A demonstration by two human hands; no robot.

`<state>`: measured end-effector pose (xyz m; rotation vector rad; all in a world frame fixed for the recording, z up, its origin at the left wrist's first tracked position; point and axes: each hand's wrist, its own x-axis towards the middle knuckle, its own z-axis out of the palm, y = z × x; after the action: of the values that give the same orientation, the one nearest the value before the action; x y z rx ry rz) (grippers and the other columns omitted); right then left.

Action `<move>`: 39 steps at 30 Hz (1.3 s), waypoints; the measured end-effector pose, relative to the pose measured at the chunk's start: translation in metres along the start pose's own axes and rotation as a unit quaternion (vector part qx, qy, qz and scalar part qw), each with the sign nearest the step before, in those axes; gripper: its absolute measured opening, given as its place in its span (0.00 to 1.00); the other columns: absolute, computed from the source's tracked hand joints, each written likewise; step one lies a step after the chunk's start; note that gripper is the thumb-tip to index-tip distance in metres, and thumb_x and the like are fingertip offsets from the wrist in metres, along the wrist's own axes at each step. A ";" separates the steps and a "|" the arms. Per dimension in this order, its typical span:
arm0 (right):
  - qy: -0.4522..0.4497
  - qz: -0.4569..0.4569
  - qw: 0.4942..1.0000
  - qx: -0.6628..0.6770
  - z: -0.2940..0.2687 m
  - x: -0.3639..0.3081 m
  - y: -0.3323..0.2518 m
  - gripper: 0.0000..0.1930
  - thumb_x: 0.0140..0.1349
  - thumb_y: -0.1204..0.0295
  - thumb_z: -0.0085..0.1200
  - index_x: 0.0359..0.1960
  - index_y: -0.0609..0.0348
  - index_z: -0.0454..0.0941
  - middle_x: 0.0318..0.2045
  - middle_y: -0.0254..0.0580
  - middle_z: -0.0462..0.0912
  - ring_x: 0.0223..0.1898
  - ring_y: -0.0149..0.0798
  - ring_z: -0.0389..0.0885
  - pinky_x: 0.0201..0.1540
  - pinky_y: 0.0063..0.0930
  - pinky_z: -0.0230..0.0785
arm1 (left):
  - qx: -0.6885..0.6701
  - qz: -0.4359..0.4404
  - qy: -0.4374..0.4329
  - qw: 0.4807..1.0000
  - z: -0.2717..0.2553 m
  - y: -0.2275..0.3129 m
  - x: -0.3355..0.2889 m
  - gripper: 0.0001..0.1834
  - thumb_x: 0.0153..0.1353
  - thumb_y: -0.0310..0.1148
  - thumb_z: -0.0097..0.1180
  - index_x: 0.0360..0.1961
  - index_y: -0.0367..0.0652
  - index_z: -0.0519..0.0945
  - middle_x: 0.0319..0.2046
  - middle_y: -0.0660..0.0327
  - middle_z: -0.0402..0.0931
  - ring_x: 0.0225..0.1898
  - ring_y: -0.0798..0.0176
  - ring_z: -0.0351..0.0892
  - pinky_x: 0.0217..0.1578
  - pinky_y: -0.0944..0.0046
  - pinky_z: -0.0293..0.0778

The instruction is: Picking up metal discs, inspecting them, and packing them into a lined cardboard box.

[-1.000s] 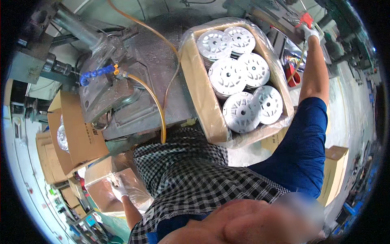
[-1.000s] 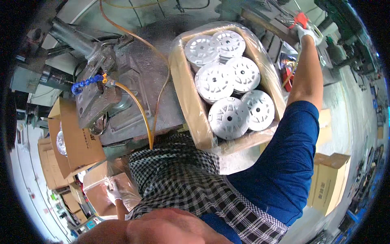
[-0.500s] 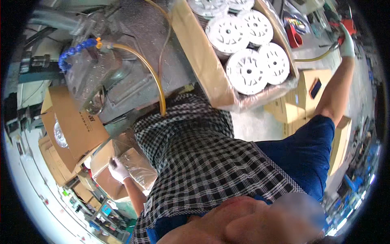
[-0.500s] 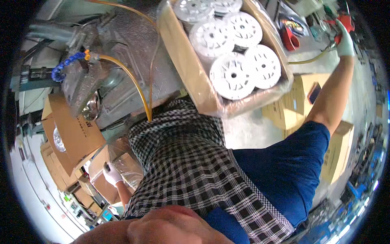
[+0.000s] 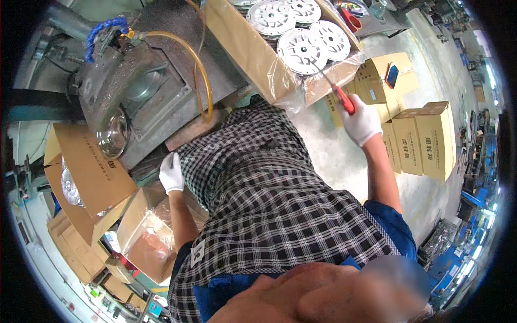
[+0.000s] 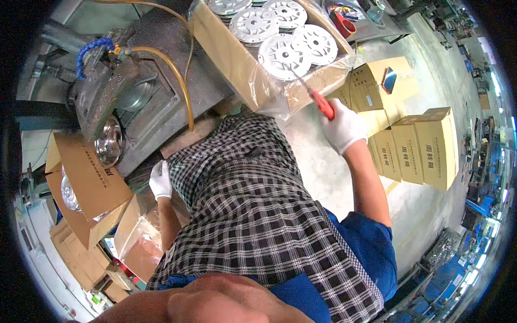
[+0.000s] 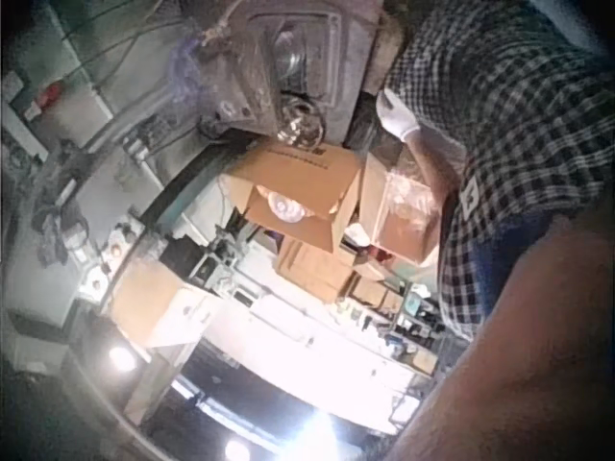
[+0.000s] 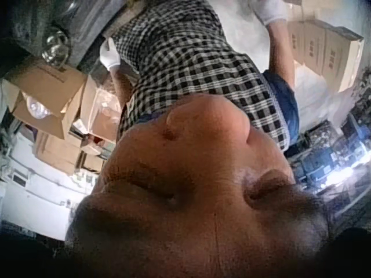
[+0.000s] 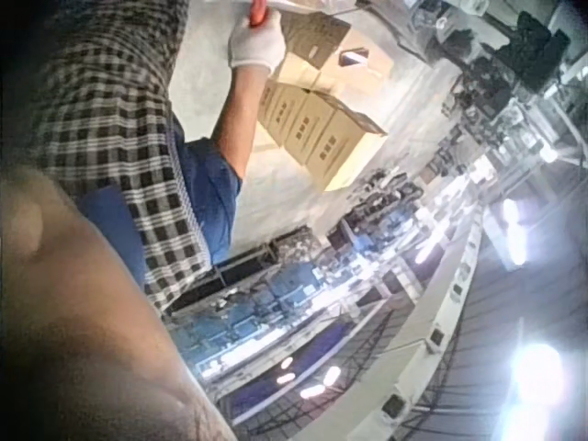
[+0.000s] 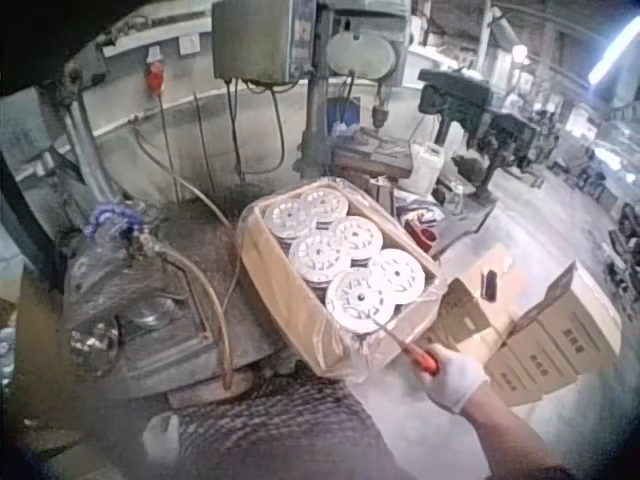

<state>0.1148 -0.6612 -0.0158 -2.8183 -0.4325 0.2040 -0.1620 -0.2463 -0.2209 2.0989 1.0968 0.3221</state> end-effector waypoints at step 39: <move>-0.025 0.102 0.994 -0.032 0.013 0.024 0.018 0.12 0.57 0.60 0.49 0.37 0.54 0.74 0.34 0.54 0.80 0.39 0.55 0.78 0.42 0.43 0.69 | -0.020 -0.015 0.061 0.998 -0.003 0.006 -0.037 0.16 0.63 0.37 0.52 0.42 0.33 0.79 0.40 0.51 0.80 0.42 0.57 0.79 0.47 0.62 0.71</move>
<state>0.1401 -0.6667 -0.0356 -2.9252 -0.1616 0.3073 -0.1821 -0.2759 -0.2111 2.0480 1.1813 0.4591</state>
